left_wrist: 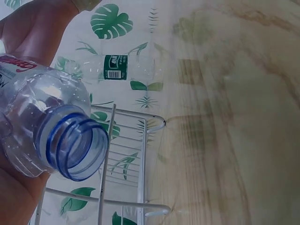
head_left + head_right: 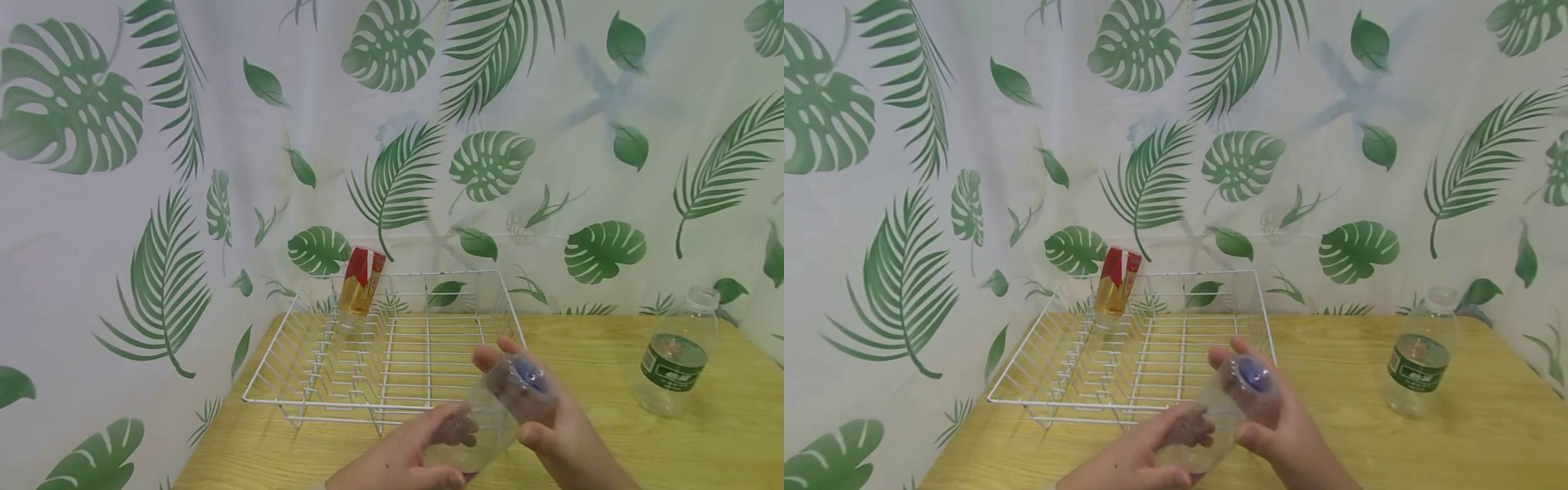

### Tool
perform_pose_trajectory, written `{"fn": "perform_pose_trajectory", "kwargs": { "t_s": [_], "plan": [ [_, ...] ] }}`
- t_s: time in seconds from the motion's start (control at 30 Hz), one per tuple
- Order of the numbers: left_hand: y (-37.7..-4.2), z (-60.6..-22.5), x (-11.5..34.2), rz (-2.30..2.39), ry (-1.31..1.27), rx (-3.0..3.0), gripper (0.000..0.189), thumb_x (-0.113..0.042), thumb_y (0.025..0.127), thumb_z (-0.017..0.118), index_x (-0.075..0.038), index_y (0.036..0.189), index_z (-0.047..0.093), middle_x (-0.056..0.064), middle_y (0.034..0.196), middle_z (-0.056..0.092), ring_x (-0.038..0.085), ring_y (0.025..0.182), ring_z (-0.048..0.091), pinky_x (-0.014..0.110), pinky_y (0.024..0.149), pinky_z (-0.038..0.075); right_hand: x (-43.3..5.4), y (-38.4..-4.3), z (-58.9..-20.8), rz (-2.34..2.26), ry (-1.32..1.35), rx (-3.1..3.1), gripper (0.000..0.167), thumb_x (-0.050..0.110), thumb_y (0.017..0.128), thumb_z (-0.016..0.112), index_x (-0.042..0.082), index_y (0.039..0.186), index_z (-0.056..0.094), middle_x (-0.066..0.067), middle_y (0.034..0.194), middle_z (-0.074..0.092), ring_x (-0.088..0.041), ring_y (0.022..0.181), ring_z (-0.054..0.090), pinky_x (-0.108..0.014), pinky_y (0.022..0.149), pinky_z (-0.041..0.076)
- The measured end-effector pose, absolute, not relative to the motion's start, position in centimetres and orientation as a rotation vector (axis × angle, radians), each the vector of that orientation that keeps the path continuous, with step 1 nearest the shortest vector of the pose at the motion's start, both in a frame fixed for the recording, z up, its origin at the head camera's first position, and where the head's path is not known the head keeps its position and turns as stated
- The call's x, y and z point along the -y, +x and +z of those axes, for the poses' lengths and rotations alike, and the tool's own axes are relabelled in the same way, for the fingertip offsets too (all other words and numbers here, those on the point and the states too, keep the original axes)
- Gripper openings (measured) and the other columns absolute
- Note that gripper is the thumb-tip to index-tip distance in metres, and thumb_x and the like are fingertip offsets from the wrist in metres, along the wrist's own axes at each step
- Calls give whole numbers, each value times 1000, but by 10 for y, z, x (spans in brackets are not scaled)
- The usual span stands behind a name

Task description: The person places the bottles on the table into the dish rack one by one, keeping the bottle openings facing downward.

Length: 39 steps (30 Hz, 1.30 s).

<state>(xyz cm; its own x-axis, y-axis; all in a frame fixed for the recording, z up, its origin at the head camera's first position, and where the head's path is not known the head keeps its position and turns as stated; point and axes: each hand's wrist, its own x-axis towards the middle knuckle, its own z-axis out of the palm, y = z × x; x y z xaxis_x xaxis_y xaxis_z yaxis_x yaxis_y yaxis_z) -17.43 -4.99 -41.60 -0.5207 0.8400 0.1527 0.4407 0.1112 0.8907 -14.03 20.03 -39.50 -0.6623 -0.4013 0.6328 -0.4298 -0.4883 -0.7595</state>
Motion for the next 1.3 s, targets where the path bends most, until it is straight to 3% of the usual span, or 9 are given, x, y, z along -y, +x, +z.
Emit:
{"fn": "perform_pose_trajectory", "kwargs": {
  "t_s": [0.2,0.5,0.73,0.93,1.1,1.3],
  "plan": [
    [-174,-416,48,1342,1255,-1981,65,-28,101,64,-32,157,30,-9,137,57,6,123,56,27,101,46,-196,-137,-393,2437,1345,1489,65,16,106,54,4,160,19,-19,159,36,-29,146,35,-37,114,36],
    [-174,-415,49,1297,1268,-2009,61,-31,102,64,-32,154,33,-9,136,57,5,122,55,29,100,48,-192,-137,-394,2430,1396,1415,45,0,105,49,1,148,37,-18,145,51,-31,135,49,-43,105,48],
    [-176,-415,48,1270,1270,-2051,64,-30,100,66,-28,155,33,-11,135,57,4,122,55,26,99,48,-192,-137,-392,2392,1397,1439,44,2,104,51,-1,146,38,-18,143,52,-31,134,50,-41,105,47],
    [-177,-411,49,1227,1274,-2133,67,-36,98,68,-33,155,33,-15,131,58,2,114,57,24,97,47,-198,-137,-387,2323,1429,1462,47,6,105,53,-4,147,35,-21,145,51,-33,136,48,-39,107,45],
    [-177,-409,56,1265,1253,-2174,67,-41,100,63,-31,158,30,-11,142,55,6,127,53,32,106,44,-204,-138,-380,2287,1429,1430,50,5,104,54,-6,148,34,-24,145,49,-34,135,48,-40,109,44],
    [-180,-405,68,1293,1264,-2257,67,-35,102,61,-30,159,27,-7,150,49,13,132,51,41,108,44,-213,-139,-375,2257,1402,1431,47,6,105,52,-6,147,35,-24,145,50,-34,134,49,-39,109,44]
  ]
}}
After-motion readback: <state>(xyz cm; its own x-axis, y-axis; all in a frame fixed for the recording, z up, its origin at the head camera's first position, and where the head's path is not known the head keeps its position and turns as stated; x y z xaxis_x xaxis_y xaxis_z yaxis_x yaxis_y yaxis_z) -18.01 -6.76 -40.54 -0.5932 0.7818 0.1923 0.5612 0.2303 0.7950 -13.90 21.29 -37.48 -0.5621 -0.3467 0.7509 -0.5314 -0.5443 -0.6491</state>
